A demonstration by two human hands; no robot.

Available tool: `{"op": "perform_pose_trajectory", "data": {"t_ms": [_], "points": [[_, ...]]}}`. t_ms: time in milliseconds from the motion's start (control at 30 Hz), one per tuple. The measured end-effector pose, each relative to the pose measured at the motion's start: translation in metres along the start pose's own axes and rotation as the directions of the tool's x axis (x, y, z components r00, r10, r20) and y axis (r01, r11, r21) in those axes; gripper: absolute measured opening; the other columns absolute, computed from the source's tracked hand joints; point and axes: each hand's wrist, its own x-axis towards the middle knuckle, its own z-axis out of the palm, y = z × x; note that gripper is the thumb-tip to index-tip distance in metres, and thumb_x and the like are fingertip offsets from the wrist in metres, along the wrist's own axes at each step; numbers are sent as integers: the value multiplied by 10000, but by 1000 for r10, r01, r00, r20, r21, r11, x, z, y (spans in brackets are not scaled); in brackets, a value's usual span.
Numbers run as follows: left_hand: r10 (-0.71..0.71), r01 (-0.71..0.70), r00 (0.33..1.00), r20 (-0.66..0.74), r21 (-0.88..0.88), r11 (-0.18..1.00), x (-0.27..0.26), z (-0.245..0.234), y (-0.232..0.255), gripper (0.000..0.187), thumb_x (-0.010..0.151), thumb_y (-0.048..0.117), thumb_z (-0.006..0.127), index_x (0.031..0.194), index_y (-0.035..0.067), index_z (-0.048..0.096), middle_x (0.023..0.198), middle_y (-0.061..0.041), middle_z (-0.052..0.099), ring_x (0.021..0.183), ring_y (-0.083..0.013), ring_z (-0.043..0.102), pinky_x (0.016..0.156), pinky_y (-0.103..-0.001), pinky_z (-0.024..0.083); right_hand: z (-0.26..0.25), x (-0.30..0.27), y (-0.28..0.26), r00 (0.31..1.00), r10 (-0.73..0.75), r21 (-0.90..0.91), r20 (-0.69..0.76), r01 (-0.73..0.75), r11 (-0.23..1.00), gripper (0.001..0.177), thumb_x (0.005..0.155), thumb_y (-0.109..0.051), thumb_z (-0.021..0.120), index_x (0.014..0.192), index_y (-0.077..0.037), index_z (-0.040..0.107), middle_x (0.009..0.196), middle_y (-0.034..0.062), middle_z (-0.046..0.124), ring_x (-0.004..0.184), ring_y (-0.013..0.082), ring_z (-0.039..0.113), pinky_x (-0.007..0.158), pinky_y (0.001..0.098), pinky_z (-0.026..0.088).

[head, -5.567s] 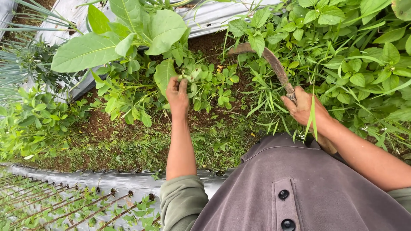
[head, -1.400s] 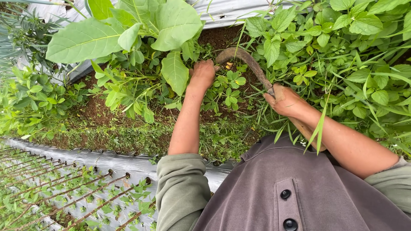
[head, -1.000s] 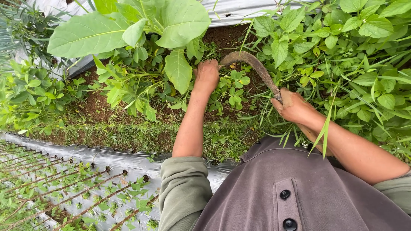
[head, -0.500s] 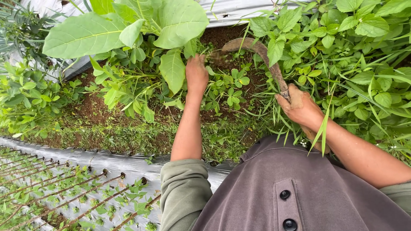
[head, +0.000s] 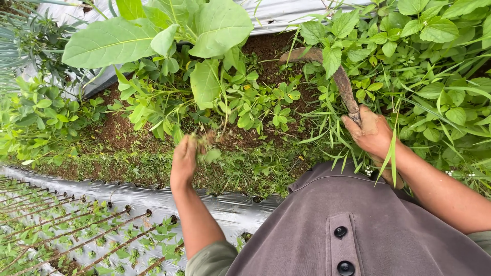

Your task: The person uses a sickle to cut weeds at the base of plants in a garden bed. They repeatedly gather weeds with one hand and slice them with the sickle, clearing patches of soil around the crops.

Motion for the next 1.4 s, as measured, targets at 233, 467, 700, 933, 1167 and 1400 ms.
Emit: {"op": "perform_pose_trajectory", "data": {"t_ms": [233,467,700,933,1167,1400], "points": [[-637,176,770,42,945,275,-35,55,-216,632,945,601,618,1377,141,614,1336,-186,678,1360,-396,536,957,-632,491,-1,2,-2,999,-31,61,-28,33,998,400,1061,-297,641,1103,99,601,847,353,679,823,489,722,702,572,582],[197,-478,780,594,363,800,-2,130,83,378,1037,262,571,1323,20,624,1237,-258,662,1275,-393,574,1133,-556,414,16,5,-5,998,-17,18,-68,19,1000,427,1045,-410,642,1109,11,608,861,310,703,866,493,724,710,580,579],[607,-639,690,394,726,255,192,188,91,231,1049,110,478,1065,37,697,957,-122,652,977,-252,657,903,-376,562,15,1,-22,985,-76,56,-156,85,995,364,1051,-382,612,1012,-21,582,777,243,691,759,450,731,598,531,575],[562,-373,741,367,921,-111,243,169,44,266,1010,176,561,1178,-10,652,987,-159,646,950,-301,653,808,-451,532,2,10,-39,995,-73,29,74,71,997,345,1139,-261,433,1134,63,550,685,164,607,458,273,596,460,374,532],[804,-262,556,210,963,-71,273,177,-7,206,876,88,510,907,-4,692,693,-157,625,688,-336,631,594,-472,446,-4,23,-81,982,-84,149,166,59,987,401,1136,-280,423,1202,107,504,754,205,608,513,274,611,463,382,493],[699,-323,681,217,946,21,269,171,-5,243,892,99,473,805,63,697,679,-148,686,716,-359,662,630,-508,434,10,48,-86,970,-98,137,222,69,988,441,1133,-317,425,1186,106,539,771,207,620,561,279,640,503,395,507]]}}
